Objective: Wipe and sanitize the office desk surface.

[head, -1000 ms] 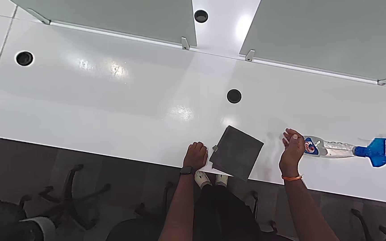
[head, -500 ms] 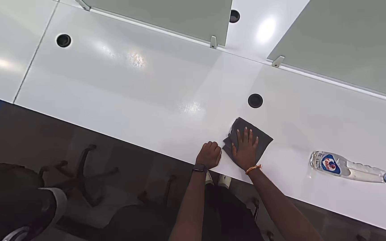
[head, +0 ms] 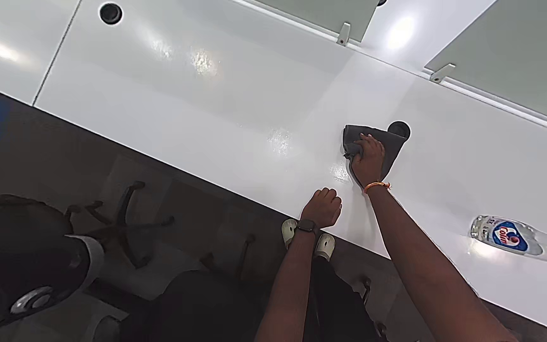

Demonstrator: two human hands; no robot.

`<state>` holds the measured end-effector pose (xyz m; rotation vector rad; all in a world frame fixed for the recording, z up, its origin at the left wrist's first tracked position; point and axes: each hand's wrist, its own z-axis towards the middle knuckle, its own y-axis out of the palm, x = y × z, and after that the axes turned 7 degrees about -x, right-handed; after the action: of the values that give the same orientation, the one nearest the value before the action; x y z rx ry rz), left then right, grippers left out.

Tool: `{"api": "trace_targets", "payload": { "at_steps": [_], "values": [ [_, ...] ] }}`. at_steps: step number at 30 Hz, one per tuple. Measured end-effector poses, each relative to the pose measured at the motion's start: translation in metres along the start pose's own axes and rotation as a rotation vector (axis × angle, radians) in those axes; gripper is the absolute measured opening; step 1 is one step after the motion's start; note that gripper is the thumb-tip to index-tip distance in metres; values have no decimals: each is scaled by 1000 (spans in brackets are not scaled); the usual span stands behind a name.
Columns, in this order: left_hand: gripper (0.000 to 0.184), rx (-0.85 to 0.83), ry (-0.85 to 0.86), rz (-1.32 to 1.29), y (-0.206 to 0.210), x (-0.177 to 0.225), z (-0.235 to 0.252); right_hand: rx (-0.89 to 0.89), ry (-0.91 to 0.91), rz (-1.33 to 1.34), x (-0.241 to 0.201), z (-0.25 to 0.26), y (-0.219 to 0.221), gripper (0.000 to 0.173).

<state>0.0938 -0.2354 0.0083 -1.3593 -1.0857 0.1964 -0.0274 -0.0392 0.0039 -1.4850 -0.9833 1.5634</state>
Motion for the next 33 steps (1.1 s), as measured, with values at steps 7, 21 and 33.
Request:
{"api": "trace_targets", "payload": {
  "at_steps": [7,21,33],
  "values": [
    [37,356,-102,-187,-8,0,-43,-256,-147,119,-77,-93,23,29],
    [37,697,-455,-113,-18,-30,-177,-574,-498,302,-137,-97,45,32],
    [35,799,-629,-156,-23,-88,-227,-80,51,4,-69,-185,14,48]
  ]
}}
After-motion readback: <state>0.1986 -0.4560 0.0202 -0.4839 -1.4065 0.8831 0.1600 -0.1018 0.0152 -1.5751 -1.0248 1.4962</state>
